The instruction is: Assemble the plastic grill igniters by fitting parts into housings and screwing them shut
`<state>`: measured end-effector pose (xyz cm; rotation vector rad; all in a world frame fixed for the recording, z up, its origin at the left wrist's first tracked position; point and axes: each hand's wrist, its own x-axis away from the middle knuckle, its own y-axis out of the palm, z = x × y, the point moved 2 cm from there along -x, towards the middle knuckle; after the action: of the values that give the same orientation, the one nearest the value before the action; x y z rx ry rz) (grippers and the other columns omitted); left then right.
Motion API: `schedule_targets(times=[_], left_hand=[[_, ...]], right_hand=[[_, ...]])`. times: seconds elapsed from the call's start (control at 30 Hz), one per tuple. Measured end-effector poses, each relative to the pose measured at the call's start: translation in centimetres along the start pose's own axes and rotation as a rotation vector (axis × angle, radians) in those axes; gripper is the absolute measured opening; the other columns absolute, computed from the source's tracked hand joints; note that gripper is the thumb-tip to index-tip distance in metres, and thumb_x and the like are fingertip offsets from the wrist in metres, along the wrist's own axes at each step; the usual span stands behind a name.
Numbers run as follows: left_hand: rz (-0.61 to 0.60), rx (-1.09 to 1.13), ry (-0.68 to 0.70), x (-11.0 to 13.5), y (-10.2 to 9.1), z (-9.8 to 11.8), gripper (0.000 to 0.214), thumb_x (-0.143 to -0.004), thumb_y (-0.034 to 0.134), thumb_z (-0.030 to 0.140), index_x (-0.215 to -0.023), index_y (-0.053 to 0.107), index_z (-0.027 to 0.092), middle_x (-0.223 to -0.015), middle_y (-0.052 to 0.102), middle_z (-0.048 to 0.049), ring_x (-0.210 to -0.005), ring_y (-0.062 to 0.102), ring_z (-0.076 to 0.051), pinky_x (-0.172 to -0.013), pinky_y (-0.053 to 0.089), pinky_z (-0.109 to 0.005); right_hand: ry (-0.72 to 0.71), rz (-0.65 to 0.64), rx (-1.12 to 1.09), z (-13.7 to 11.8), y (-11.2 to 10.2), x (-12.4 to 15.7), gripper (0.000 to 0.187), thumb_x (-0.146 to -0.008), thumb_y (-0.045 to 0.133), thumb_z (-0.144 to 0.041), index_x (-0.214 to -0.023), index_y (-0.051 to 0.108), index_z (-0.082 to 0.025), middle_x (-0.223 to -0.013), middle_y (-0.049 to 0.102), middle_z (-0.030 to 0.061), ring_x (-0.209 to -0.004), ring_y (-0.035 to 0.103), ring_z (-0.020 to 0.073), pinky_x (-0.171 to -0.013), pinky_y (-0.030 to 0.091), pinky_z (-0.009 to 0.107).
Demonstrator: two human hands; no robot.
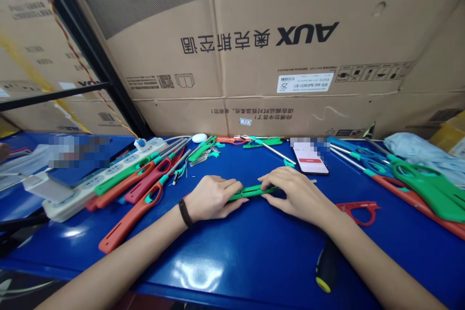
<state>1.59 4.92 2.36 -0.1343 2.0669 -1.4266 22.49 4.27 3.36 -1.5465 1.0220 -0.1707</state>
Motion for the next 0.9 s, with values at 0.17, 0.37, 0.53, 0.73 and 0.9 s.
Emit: schedule_targets(times=[0.17,0.37,0.53,0.73,0.9], left_hand=[[0.005,-0.018,0.054,0.0,0.0,0.1,0.027,-0.096,0.042,0.036,-0.077,0.050,0.017,-0.065,0.060,0.0023,-0.050,0.054,-0.011,-0.049,0.035,-0.025],[0.070,-0.067,0.047,0.0,-0.1,0.3,0.024,-0.096,0.042,0.034,-0.082,0.053,0.017,-0.064,0.060,0.0025,-0.050,0.054,-0.011,-0.048,0.034,-0.026],[0.139,-0.106,0.047,0.1,-0.6,0.1,0.019,-0.095,0.046,0.031,-0.086,0.054,0.017,-0.065,0.062,0.0029,-0.050,0.055,-0.010,-0.048,0.035,-0.026],[0.178,-0.127,0.076,0.2,-1.0,0.0,0.020,-0.095,0.046,0.031,-0.085,0.055,0.017,-0.062,0.060,0.0034,-0.049,0.053,-0.010,-0.047,0.035,-0.026],[0.200,-0.134,0.074,0.2,-1.2,-0.1,0.020,-0.094,0.046,0.031,-0.084,0.056,0.017,-0.061,0.059,0.0036,-0.048,0.053,-0.010,-0.046,0.035,-0.026]], right_hand=[[0.008,-0.021,-0.029,-0.1,0.0,0.0,0.009,-0.079,0.063,-0.014,-0.083,0.059,-0.022,-0.095,0.070,0.0027,-0.094,0.062,0.0197,-0.084,0.047,0.035],[-0.046,0.047,0.045,0.0,-0.2,-0.1,0.007,-0.080,0.063,-0.016,-0.083,0.059,-0.021,-0.088,0.071,0.0032,-0.092,0.065,0.0208,-0.089,0.046,0.039],[-0.027,0.146,0.070,0.6,-0.9,0.2,0.011,-0.080,0.067,-0.024,-0.084,0.057,-0.021,-0.093,0.070,0.0035,-0.092,0.064,0.0209,-0.088,0.048,0.038],[-0.046,0.105,0.048,0.9,-0.9,0.4,0.028,-0.082,0.066,-0.027,-0.109,0.059,-0.025,-0.102,0.070,0.0018,-0.099,0.063,0.0204,-0.092,0.048,0.039],[-0.048,0.051,0.045,0.6,-0.7,0.2,0.022,-0.087,0.059,-0.028,-0.109,0.061,-0.023,-0.103,0.070,0.0041,-0.097,0.063,0.0205,-0.086,0.051,0.038]])
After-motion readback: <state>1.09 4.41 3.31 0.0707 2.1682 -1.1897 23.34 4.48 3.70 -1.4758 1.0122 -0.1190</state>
